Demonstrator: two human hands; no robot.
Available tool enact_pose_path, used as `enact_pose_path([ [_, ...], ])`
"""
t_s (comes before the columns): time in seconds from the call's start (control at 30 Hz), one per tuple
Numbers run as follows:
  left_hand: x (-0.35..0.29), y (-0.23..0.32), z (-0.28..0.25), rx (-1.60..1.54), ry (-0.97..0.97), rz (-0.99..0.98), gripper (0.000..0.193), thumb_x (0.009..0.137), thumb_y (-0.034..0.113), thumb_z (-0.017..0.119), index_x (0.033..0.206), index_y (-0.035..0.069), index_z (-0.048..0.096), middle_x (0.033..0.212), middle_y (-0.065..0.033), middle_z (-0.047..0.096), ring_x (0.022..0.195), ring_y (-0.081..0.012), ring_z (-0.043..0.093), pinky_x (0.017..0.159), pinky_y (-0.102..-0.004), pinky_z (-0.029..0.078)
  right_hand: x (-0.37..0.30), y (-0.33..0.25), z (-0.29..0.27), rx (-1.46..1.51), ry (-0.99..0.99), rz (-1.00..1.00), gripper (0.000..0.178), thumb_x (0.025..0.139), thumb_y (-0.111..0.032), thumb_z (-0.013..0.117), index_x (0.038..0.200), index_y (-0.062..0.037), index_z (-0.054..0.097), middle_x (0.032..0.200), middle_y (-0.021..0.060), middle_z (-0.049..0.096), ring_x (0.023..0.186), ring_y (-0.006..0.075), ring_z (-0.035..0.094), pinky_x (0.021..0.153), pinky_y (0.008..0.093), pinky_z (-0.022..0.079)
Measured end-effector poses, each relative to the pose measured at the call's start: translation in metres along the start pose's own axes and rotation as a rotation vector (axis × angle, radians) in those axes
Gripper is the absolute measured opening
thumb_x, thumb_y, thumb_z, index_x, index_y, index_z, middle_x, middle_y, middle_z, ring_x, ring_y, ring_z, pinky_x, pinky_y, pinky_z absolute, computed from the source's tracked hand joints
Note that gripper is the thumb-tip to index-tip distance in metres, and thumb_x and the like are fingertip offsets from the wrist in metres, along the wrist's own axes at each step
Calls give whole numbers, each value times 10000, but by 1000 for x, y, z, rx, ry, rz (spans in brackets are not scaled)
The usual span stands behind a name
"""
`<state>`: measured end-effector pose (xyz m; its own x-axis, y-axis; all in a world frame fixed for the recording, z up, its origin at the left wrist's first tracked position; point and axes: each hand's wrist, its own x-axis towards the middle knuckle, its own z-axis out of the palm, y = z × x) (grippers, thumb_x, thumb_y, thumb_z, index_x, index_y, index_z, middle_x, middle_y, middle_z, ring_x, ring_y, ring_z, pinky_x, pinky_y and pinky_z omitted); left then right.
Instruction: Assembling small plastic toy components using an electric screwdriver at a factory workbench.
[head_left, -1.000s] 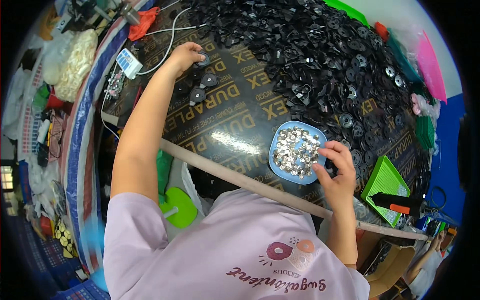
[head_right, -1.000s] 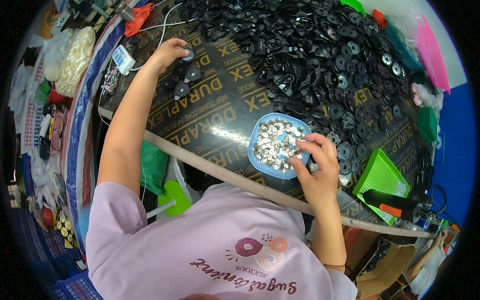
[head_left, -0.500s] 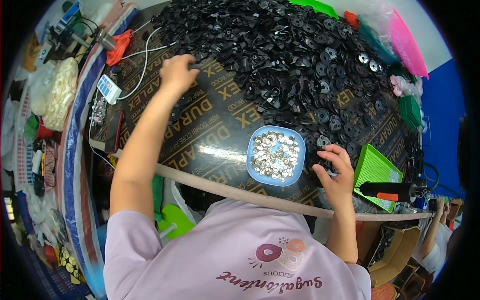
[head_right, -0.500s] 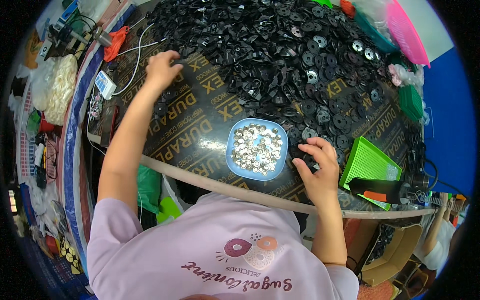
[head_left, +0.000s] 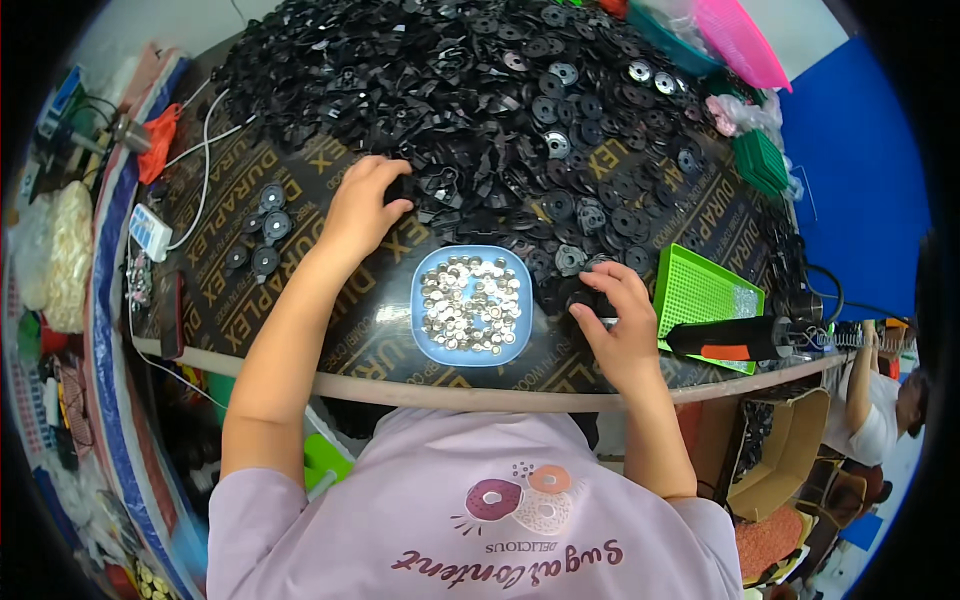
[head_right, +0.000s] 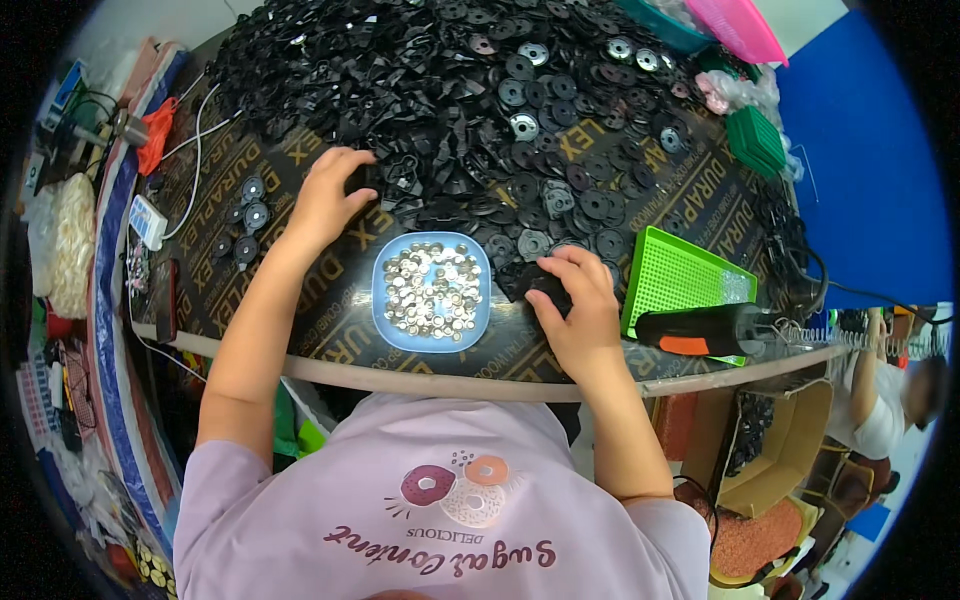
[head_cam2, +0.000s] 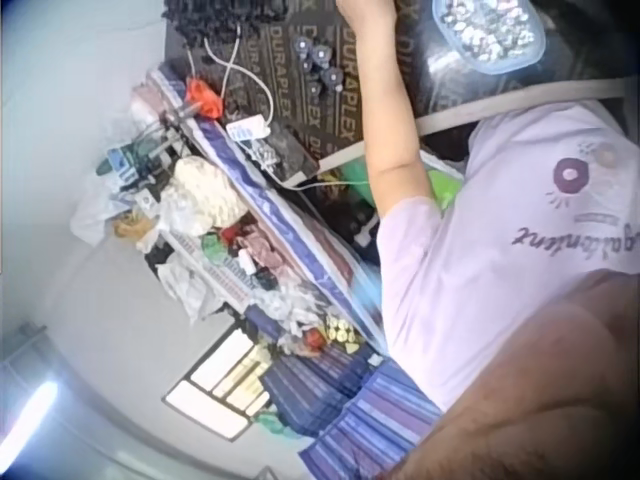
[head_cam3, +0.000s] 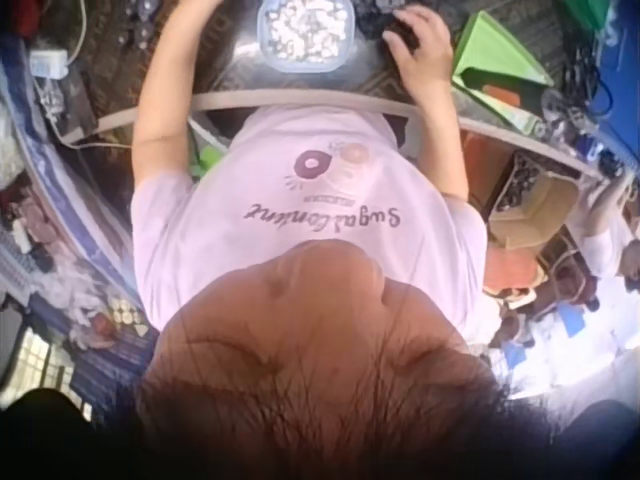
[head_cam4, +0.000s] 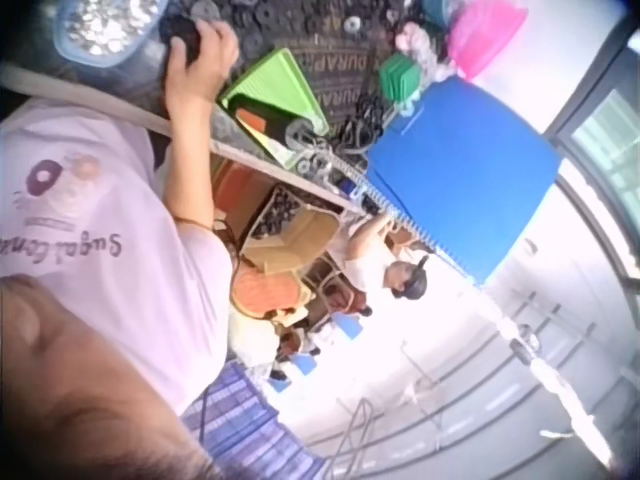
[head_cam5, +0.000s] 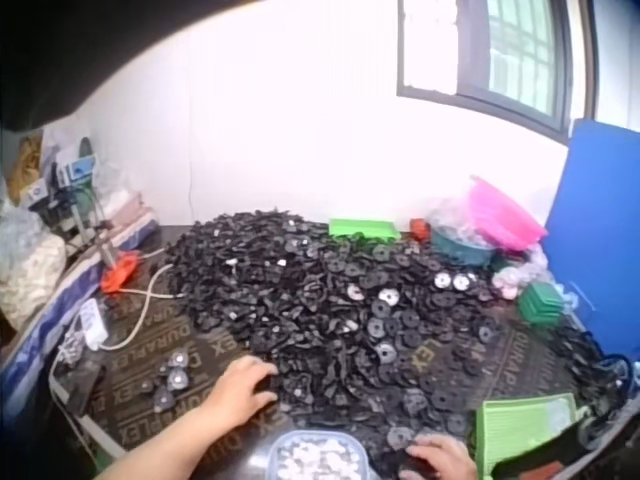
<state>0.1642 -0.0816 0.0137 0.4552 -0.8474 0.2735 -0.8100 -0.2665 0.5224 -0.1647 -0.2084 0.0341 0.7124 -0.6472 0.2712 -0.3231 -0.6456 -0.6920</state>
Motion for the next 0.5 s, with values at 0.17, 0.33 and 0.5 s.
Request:
enact_pose_path([
  [0.17,-31,16,-8,-51,-7,-34,397,746,-34,676,1115,109,641,1148,-110,587,1118,-333,532,960,-397,439,7,13,12,-162,80,-44,379,710,-33,764,1064,-20,628,1118,132,580,1017,345,541,879,396,465],
  [0.33,-54,16,-11,26,-92,8,436,718,-161,538,1040,92,687,1187,-114,586,1156,-333,518,975,-381,440,19,9,11,-184,-32,-81,364,658,-37,792,998,-45,663,1044,114,574,998,328,524,869,392,457],
  [0.5,-65,13,-9,-149,36,-71,522,734,-130,527,1188,108,624,1265,-114,574,1180,-345,508,1026,-385,409,26,-14,16,-211,-174,-66,459,599,-53,828,1030,-85,674,1048,86,553,1038,305,499,911,403,411],
])
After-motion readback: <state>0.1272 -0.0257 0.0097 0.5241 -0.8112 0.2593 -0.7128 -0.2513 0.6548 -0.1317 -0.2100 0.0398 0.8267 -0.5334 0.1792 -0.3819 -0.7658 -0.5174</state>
